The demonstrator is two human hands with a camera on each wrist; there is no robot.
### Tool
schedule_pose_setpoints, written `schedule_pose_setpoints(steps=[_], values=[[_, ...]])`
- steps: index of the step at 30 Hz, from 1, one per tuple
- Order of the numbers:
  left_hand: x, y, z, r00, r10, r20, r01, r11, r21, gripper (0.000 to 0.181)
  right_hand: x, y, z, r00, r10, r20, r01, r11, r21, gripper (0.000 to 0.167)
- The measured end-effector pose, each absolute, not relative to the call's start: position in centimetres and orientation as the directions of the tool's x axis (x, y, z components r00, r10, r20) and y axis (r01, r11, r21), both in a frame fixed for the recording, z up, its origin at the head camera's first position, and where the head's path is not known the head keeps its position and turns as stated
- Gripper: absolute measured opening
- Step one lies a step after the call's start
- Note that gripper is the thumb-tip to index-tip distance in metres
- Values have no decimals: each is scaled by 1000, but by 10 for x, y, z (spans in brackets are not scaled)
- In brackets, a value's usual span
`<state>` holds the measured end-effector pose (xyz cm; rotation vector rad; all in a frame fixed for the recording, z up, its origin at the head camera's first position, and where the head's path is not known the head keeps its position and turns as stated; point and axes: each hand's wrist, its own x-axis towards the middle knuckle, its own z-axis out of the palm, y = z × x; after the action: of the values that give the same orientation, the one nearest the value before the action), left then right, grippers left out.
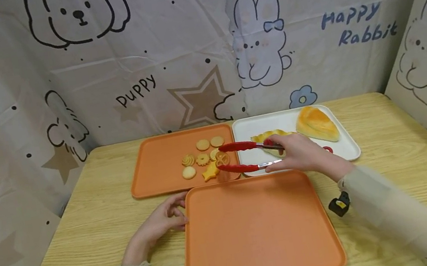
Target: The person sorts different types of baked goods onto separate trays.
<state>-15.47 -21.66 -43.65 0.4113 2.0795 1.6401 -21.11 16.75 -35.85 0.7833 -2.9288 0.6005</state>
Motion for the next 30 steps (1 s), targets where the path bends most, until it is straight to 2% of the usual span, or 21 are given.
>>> schedule_pose_setpoints(steps=[9,15,30], values=[[-153,-216,-434,-850,493,-184,-58,259,964,67,-230,151,-364,-876,-454,165,-480,784,-393,61],[-154,-216,-434,-846,499,-188,-59,262,963,66,-241,139,-366,-889,-432,154,-454,784,-423,65],[-156,-216,-437,-849,493,-189,-64,260,964,67,-265,103,-373,-894,-425,139,-442,792,-422,59]])
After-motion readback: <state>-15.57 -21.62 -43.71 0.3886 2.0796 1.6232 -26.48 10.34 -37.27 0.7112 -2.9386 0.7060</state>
